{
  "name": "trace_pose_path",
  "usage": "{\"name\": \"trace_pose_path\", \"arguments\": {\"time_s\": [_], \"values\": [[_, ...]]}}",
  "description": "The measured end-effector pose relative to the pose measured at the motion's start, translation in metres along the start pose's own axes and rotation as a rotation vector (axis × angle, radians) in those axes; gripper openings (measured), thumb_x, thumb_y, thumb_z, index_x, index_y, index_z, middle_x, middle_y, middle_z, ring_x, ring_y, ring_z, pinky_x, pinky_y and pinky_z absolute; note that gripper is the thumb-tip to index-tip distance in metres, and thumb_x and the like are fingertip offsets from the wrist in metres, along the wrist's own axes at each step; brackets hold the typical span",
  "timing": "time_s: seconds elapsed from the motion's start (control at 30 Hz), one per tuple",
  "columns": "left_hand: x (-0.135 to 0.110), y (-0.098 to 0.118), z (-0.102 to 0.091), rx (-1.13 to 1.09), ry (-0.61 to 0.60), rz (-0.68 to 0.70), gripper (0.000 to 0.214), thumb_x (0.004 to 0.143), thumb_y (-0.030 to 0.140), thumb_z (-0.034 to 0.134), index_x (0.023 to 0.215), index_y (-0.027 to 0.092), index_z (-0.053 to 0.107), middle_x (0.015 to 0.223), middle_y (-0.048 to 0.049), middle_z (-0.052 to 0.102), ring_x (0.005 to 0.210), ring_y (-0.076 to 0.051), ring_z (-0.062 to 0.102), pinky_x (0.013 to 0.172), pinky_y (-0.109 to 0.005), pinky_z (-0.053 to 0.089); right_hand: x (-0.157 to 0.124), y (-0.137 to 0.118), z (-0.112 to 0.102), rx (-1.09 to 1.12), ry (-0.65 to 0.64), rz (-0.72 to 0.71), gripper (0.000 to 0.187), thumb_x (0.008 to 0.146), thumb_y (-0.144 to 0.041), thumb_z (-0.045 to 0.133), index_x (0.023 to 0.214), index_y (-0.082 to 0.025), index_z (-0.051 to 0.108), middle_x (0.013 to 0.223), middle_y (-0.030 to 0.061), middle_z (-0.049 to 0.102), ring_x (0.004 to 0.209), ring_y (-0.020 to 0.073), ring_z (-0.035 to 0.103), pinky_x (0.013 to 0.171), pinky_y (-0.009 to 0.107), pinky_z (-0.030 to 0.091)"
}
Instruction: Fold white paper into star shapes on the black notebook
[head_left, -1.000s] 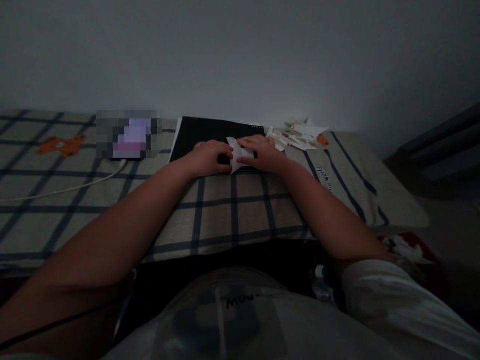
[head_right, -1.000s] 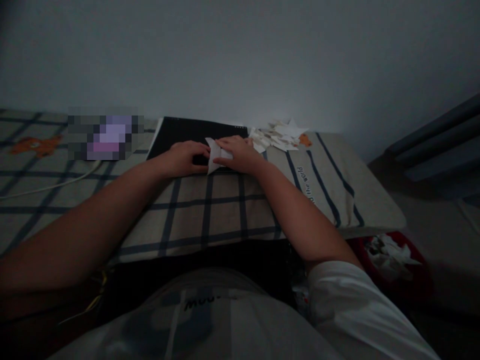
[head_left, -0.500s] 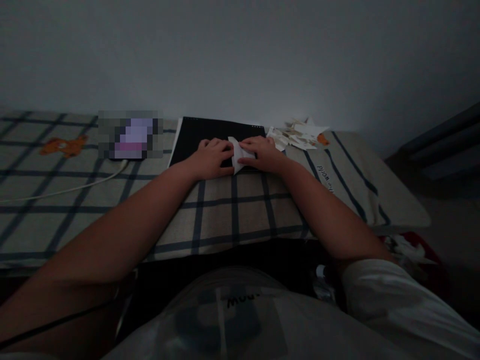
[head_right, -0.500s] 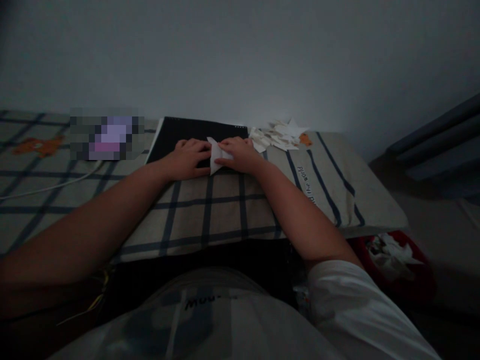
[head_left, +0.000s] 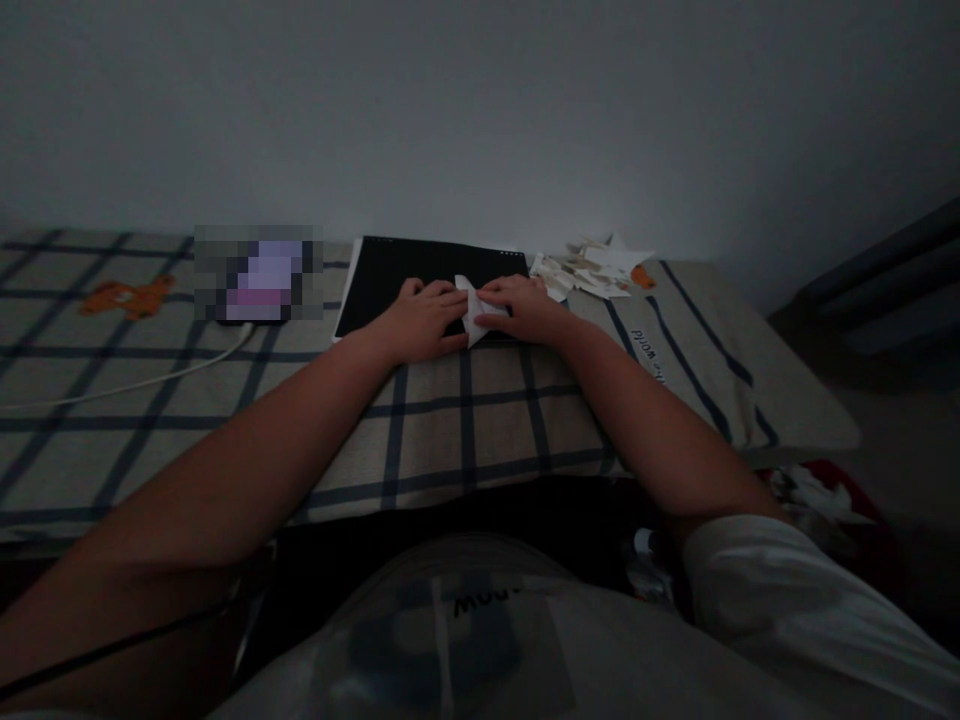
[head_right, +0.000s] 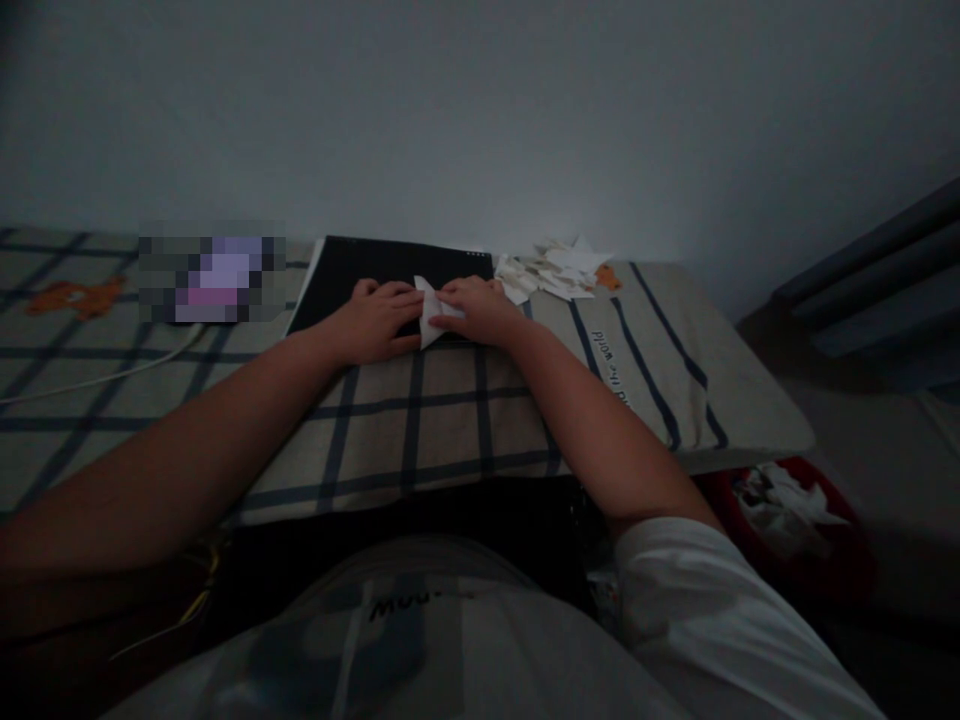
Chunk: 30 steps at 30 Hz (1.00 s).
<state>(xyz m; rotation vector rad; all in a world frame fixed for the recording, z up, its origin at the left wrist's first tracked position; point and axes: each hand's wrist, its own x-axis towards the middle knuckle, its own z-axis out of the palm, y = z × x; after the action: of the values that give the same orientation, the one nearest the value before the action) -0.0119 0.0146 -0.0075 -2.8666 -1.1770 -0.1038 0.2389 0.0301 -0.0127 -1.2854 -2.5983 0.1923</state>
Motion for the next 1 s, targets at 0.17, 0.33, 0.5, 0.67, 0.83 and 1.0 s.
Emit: {"name": "trace_pose_path", "arguments": {"time_s": [0.17, 0.33, 0.5, 0.67, 0.83, 1.0], "values": [[0.001, -0.001, 0.000, -0.032, -0.039, -0.047, 0.059, 0.110, 0.047, 0.054, 0.165, 0.028, 0.063, 0.175, -0.0135, 0.060, 0.159, -0.041, 0.051, 0.122, -0.064, 0.039, 0.002, 0.000, 0.001, 0.017, -0.002, -0.013, 0.061, 0.110, -0.050, 0.058, 0.163, -0.024, 0.069, 0.166, 0.0157, 0.068, 0.150, 0.0428, 0.057, 0.121, 0.062, 0.043], [-0.002, 0.001, 0.000, -0.046, -0.033, -0.048, 0.059, 0.111, 0.047, 0.055, 0.166, 0.027, 0.063, 0.177, -0.0137, 0.057, 0.163, -0.039, 0.049, 0.128, -0.063, 0.038, 0.003, 0.000, 0.002, 0.007, -0.005, -0.049, 0.068, 0.108, -0.049, 0.060, 0.170, -0.021, 0.062, 0.172, 0.0181, 0.062, 0.154, 0.0449, 0.054, 0.124, 0.064, 0.041], [-0.002, -0.007, -0.001, -0.090, 0.013, 0.027, 0.060, 0.110, 0.049, 0.058, 0.161, 0.019, 0.068, 0.172, -0.0167, 0.062, 0.159, -0.038, 0.057, 0.129, -0.058, 0.045, 0.003, -0.001, 0.003, 0.006, -0.026, -0.064, 0.071, 0.109, -0.048, 0.059, 0.174, -0.019, 0.057, 0.177, 0.0185, 0.057, 0.159, 0.0444, 0.052, 0.126, 0.063, 0.041], [-0.001, -0.026, 0.000, -0.198, 0.083, 0.108, 0.052, 0.110, 0.050, 0.057, 0.151, 0.026, 0.078, 0.160, -0.0085, 0.074, 0.151, -0.031, 0.066, 0.129, -0.047, 0.051, 0.002, 0.000, 0.003, 0.006, -0.044, -0.064, 0.070, 0.110, -0.048, 0.061, 0.173, -0.021, 0.057, 0.179, 0.0169, 0.055, 0.160, 0.0433, 0.051, 0.126, 0.063, 0.042], [-0.003, -0.030, -0.002, -0.195, 0.127, 0.063, 0.053, 0.108, 0.053, 0.055, 0.141, 0.026, 0.085, 0.149, -0.0092, 0.081, 0.146, -0.033, 0.070, 0.128, -0.051, 0.052, 0.002, -0.002, 0.001, -0.015, -0.071, -0.051, 0.071, 0.112, -0.049, 0.059, 0.176, -0.020, 0.053, 0.183, 0.0172, 0.050, 0.166, 0.0412, 0.046, 0.129, 0.063, 0.039], [-0.004, -0.027, -0.006, -0.162, 0.112, 0.044, 0.053, 0.104, 0.052, 0.060, 0.144, 0.028, 0.083, 0.153, -0.0079, 0.079, 0.148, -0.034, 0.067, 0.130, -0.055, 0.050, 0.001, -0.005, 0.000, -0.025, -0.096, -0.055, 0.073, 0.113, -0.048, 0.059, 0.179, -0.021, 0.047, 0.186, 0.0160, 0.044, 0.170, 0.0408, 0.042, 0.134, 0.066, 0.034]]}}
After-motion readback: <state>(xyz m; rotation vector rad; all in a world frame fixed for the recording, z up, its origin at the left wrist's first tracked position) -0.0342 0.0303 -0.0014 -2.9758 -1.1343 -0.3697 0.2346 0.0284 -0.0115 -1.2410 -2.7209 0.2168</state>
